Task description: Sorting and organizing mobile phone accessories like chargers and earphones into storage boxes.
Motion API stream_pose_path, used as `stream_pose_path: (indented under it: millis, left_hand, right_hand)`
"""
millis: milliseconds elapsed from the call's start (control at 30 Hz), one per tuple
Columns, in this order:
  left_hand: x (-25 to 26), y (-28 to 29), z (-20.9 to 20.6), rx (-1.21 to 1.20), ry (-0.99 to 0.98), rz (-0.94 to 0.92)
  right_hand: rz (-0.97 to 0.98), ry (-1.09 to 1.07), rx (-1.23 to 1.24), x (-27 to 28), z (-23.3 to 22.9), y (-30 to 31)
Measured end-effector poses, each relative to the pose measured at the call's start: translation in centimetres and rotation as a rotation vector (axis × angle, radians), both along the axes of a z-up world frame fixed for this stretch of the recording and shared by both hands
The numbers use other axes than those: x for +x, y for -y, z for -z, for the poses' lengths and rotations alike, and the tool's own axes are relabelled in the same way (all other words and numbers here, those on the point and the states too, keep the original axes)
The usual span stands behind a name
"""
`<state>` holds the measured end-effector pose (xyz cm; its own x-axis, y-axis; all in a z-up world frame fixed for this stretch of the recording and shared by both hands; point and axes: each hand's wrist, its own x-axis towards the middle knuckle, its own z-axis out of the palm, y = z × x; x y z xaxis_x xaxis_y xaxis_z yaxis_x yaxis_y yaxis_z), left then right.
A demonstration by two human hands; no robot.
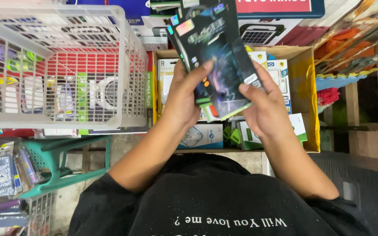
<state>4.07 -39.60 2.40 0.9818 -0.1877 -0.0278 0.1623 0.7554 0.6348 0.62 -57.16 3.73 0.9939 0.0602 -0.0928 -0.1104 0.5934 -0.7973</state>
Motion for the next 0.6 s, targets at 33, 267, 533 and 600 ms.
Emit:
stream_pose_path:
  millis: [33,267,533,600]
  left_hand:
    - [-0.8,-0.1,0.4,0.039,-0.029,-0.025]
    - [-4.6,-0.8,2.6,0.215,-0.047,-0.082]
    - [-7.3,1.0,3.9,0.343,-0.084,0.008]
    - [-7.6,1.3,4.3,0.349,-0.137,0.020]
  right_hand:
    - [-0.011,-0.043,-0.040,-0.8,0.2,-0.2]
    - [-0.302,0.347,-0.720,-1.9,2.0,2.3]
    - [-0.231,0.385,-0.513,-2.7,4.5,1.7]
    - [-0.256,0.352,-0.527,-2.9,5.0,2.2]
